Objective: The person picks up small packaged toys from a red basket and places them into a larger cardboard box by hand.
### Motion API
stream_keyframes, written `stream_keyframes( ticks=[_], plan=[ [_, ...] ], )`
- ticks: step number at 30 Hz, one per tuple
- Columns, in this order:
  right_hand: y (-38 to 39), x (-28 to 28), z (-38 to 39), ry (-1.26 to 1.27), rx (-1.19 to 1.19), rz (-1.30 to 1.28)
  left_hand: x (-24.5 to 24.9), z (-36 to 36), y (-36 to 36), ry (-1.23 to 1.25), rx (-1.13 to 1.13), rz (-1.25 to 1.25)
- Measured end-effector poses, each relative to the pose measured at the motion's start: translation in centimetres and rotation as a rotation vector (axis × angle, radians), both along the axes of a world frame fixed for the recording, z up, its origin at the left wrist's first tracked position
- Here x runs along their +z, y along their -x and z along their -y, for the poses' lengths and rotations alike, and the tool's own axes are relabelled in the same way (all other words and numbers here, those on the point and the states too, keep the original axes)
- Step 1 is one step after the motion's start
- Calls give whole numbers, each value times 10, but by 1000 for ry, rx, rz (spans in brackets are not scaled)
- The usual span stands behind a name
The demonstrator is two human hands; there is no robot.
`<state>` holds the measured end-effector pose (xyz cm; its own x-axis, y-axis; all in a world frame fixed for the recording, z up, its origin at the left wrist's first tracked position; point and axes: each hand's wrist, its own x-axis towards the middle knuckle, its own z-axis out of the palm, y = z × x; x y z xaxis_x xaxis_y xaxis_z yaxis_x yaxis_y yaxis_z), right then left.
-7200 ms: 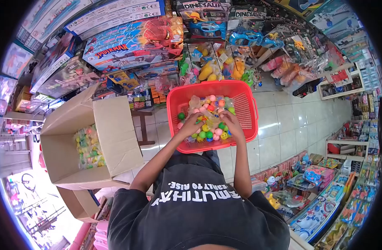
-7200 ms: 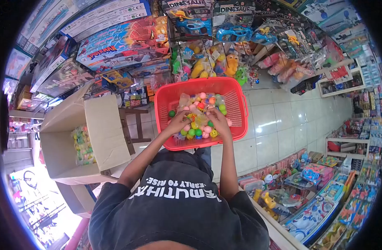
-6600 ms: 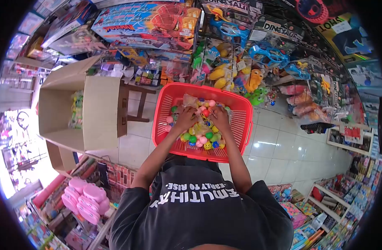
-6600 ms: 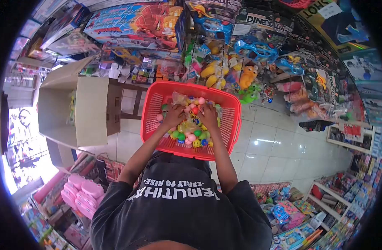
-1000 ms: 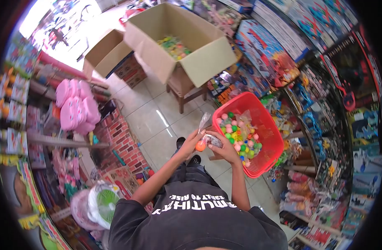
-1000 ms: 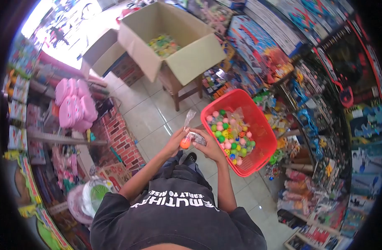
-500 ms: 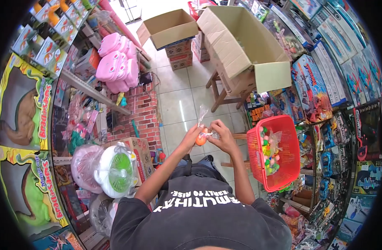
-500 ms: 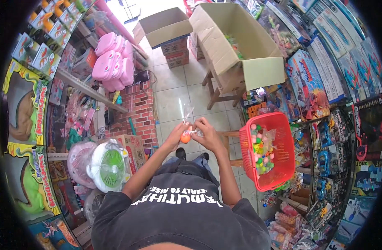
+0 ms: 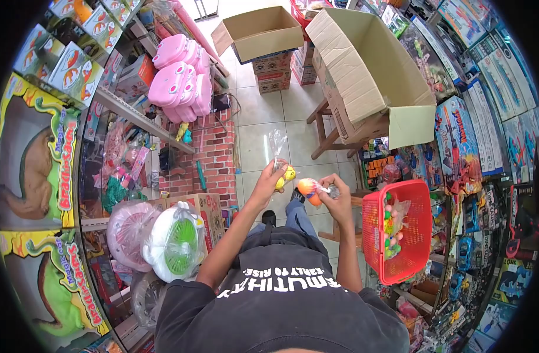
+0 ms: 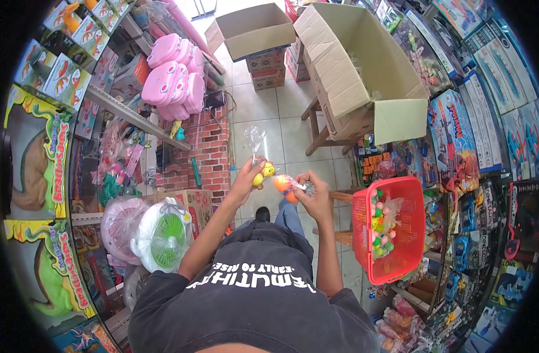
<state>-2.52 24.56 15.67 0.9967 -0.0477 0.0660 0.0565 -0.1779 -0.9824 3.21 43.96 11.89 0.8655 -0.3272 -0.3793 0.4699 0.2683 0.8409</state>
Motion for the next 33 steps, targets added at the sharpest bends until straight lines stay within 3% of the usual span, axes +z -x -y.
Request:
stream_keyframes(
  ticks=[5, 17, 27, 33],
  plan=[
    [-42, 13, 30, -103, -60, 54, -4, 19, -38, 6, 4, 25],
    [-133, 80, 136, -105, -4, 92, 50, 121, -147, 69, 2, 192],
    [-181, 89, 173, -272, -348, 149, 56, 156, -215, 143, 34, 270],
    [-230, 86, 177, -189, -479, 102, 75, 167, -283, 126, 22, 309]
  ],
)
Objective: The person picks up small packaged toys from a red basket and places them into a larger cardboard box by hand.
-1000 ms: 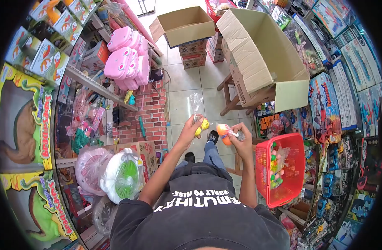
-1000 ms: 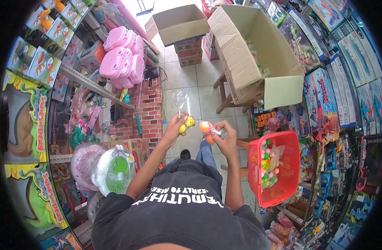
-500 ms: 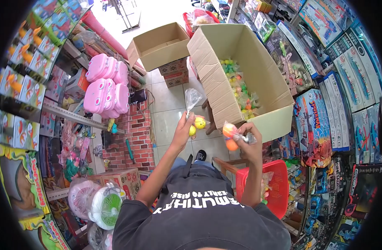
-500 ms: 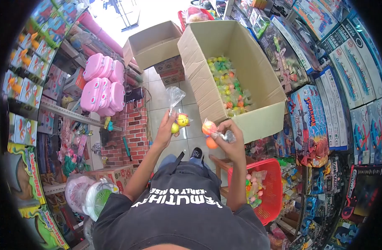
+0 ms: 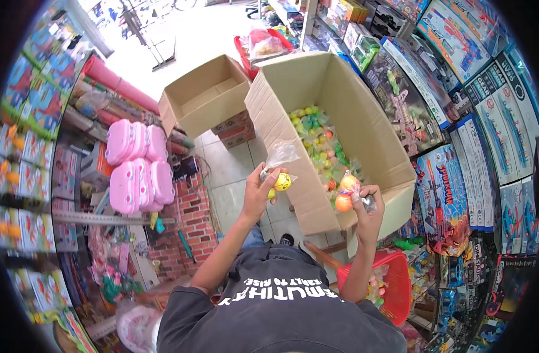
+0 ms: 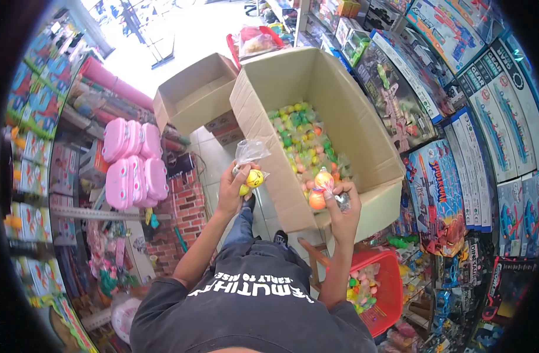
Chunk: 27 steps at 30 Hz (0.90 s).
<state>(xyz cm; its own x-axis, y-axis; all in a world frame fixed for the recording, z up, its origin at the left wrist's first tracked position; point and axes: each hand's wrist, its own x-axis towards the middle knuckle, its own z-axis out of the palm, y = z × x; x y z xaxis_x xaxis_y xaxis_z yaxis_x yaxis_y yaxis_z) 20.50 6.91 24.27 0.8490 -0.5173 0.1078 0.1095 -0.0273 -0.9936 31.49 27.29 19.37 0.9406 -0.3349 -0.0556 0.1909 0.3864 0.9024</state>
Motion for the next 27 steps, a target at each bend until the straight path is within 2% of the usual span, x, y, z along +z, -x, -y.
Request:
stream_keyframes(
  ticks=[2, 4, 6, 8, 9, 11, 15, 16, 17, 18, 20, 21, 23, 24, 26, 27],
  plan=[
    [-14, -1, -6, -11, -40, -40, -4, -2, -25, 10, -30, -13],
    [-34, -6, -7, -8, -77, -39, -6, -3, -63, 164, -183, 131],
    [-45, -15, -11, 120, -118, -150, -6, -2, -94, 139, -246, 118],
    [-57, -16, -16, 157, -176, -203, -7, 5, -124, 109, -213, 86],
    [-62, -15, -19, 282, -192, -269, 11, 8, -134, 130, -292, 74],
    [-70, -18, -23, 455, -229, -347, 10, 15, -159, 146, -382, 77],
    [-70, -24, -23, 505, -264, -434, 2, 27, -190, 156, -531, 44],
    [-68, -25, -24, 445, -259, -492, -3, 32, -194, 168, -584, -3],
    [-68, -26, -23, 382, -257, -551, -55, 42, -202, -51, -405, 144],
    [-69, -29, -21, 376, -273, -554, -49, 45, -208, -51, -423, 145],
    [-67, -37, -17, 255, -253, -514, -21, 53, -211, -136, -544, 310],
    [-65, -39, -18, 243, -290, -535, -11, 59, -203, -245, -425, 319],
    [-68, -39, -12, 447, -294, -513, 8, 68, -207, -239, -533, 304],
    [-69, -36, -7, 438, -328, -535, 11, 74, -213, -244, -590, 301],
    [-75, -27, 4, 482, -188, -664, 7, 89, -223, -202, -674, 348],
    [-81, -23, 9, 467, -205, -676, 5, 95, -227, -165, -720, 399]
  ],
)
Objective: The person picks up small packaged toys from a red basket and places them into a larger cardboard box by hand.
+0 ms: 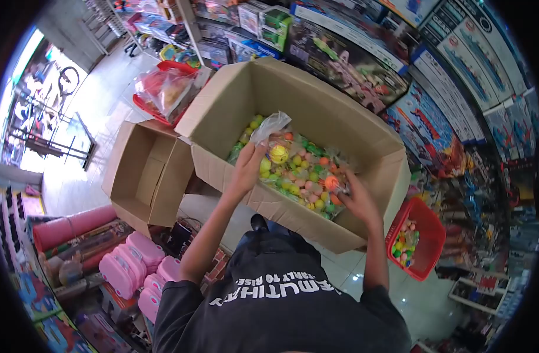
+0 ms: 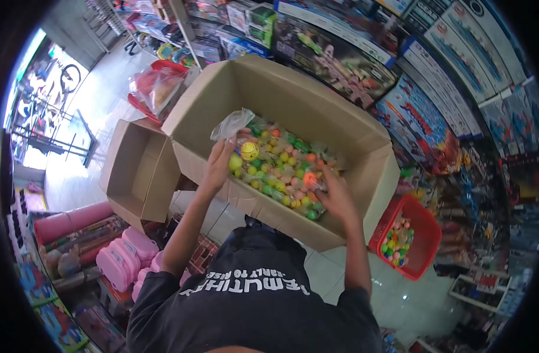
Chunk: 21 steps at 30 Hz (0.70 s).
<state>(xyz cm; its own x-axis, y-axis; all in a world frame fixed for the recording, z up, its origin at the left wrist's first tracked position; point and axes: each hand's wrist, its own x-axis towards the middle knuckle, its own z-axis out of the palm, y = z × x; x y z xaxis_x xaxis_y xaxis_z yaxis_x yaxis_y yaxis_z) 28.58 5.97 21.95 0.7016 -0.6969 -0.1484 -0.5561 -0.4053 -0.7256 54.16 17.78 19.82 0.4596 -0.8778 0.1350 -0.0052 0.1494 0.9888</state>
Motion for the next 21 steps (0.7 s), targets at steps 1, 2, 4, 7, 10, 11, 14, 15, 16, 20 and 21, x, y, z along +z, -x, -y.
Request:
stream_keyframes(
  ticks=[1, 2, 4, 7, 10, 11, 14, 15, 16, 20, 21],
  plan=[
    [-5, 5, 4, 30, 76, 17, 3, 4, 0, -13, -17, -9],
    [-9, 7, 13, 62, 156, 37, 12, 8, 0, -44, -63, 32],
    [-16, -2, 36, 58, 231, -30, 23, 18, -4, -81, -120, 73],
    [-25, -20, 70, 91, 366, -139, 27, 37, -9, -125, -226, 56],
    [-45, -52, 114, 165, 562, -145, 23, 61, -21, -187, -280, 121],
    [-51, -63, 129, 218, 711, -111, 23, 68, -24, -193, -292, 113],
    [-92, -82, 148, -88, 693, -432, 25, 86, -33, -287, -388, -214],
    [-104, -75, 144, -88, 689, -429, 22, 94, -38, -287, -393, -210],
    [-113, -61, 135, -225, 550, -590, 14, 100, -42, -331, -392, -162],
    [-129, -106, 137, -314, 499, -737, 4, 121, -49, -488, -483, -72],
    [-132, -115, 136, -243, 583, -711, -5, 127, -53, -494, -486, -80]
  ],
)
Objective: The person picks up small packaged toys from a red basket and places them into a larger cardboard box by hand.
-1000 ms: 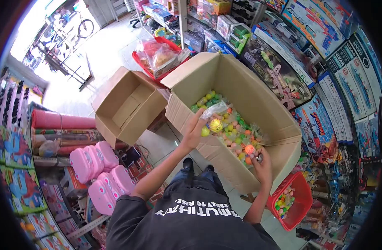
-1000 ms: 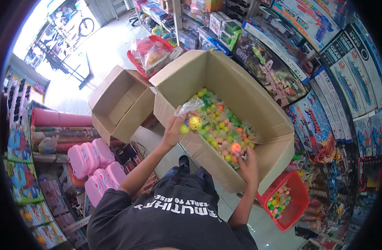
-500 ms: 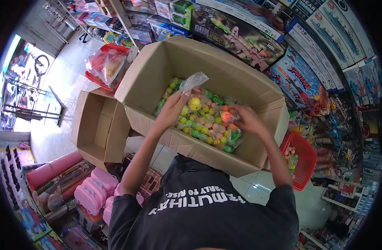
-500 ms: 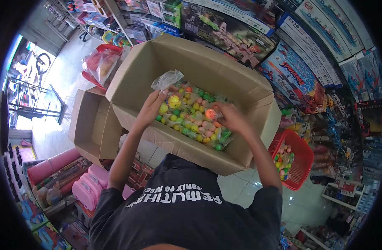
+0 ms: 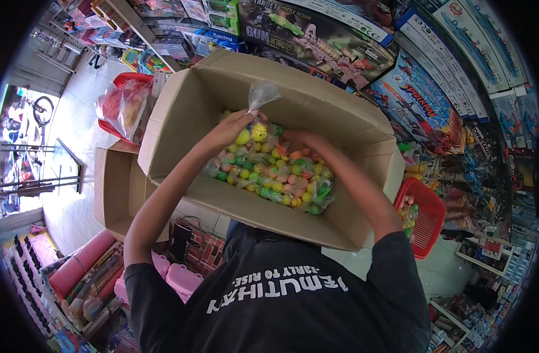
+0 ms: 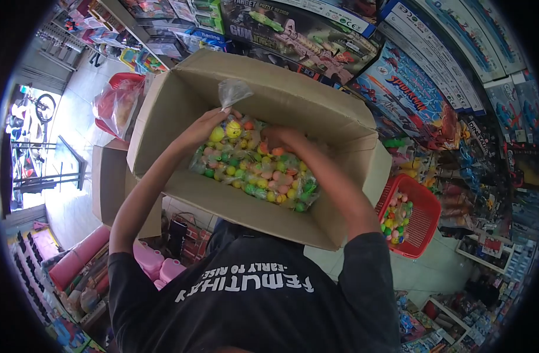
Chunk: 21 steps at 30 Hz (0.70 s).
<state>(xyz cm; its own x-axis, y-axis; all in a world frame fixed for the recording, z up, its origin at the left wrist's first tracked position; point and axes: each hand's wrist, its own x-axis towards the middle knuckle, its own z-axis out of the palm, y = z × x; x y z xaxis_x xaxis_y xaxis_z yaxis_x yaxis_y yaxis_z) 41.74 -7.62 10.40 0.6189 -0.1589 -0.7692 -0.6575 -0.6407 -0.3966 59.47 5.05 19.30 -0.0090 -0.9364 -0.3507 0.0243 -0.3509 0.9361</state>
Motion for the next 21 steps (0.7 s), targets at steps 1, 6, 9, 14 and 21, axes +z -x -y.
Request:
stream_keyframes(
  ticks=[1, 6, 9, 14, 21],
  plan=[
    [0, -19, 1, -4, 4, -5, -17, 9, -6, 23, -73, 43],
    [15, -134, -11, -101, 28, 264, -78, 28, -17, 24, -168, 97],
    [23, -141, -30, -170, -207, 157, -93, 32, -14, -77, -222, 72],
    [26, -112, -46, -118, -173, 148, -102, 32, -5, -106, -278, 85],
    [36, -111, -34, -305, -301, 160, -112, 34, 0, -175, -227, 67]
  ],
)
